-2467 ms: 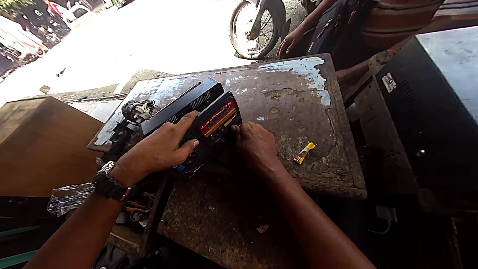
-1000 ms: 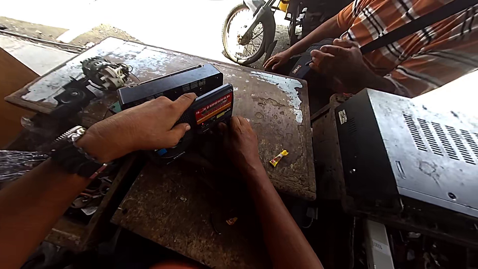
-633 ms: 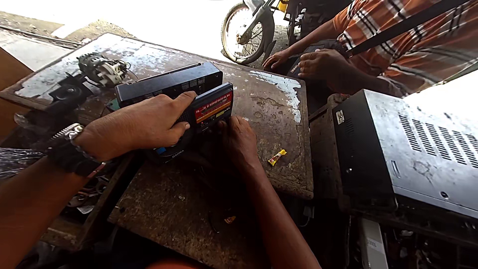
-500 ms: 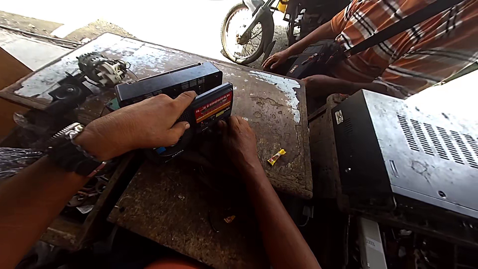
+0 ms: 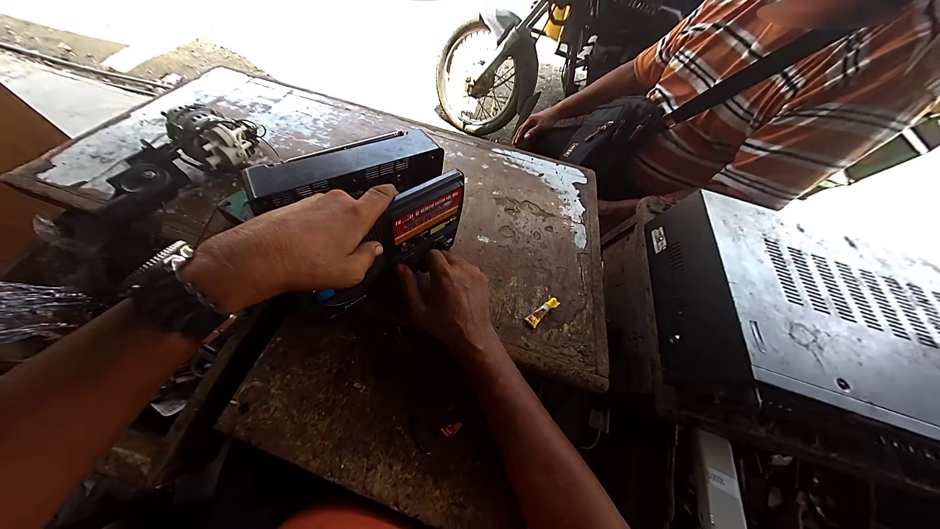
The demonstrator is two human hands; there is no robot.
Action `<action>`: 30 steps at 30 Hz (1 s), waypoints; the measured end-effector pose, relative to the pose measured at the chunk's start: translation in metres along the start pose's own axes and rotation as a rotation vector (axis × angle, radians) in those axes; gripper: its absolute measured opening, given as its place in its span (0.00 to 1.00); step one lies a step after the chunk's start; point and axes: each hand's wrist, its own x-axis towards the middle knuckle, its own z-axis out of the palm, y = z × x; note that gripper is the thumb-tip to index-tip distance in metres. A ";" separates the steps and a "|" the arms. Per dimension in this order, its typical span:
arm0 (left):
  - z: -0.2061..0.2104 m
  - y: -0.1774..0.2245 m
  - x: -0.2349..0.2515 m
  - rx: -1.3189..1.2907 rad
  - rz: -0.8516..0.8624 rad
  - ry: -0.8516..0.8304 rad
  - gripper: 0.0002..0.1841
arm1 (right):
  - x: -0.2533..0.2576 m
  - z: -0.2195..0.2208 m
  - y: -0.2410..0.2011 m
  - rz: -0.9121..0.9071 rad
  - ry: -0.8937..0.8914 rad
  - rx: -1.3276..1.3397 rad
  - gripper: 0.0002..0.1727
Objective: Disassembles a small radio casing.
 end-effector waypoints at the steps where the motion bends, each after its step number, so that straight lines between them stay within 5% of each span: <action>1: 0.000 0.000 0.000 -0.002 -0.008 -0.001 0.35 | -0.001 0.002 -0.002 -0.013 0.005 -0.011 0.22; 11: -0.002 0.003 0.001 -0.022 -0.029 -0.021 0.34 | -0.001 0.004 0.001 -0.023 0.089 0.009 0.19; 30: -0.001 0.004 0.001 -0.007 -0.021 -0.011 0.33 | 0.000 0.002 0.000 0.074 -0.067 0.031 0.27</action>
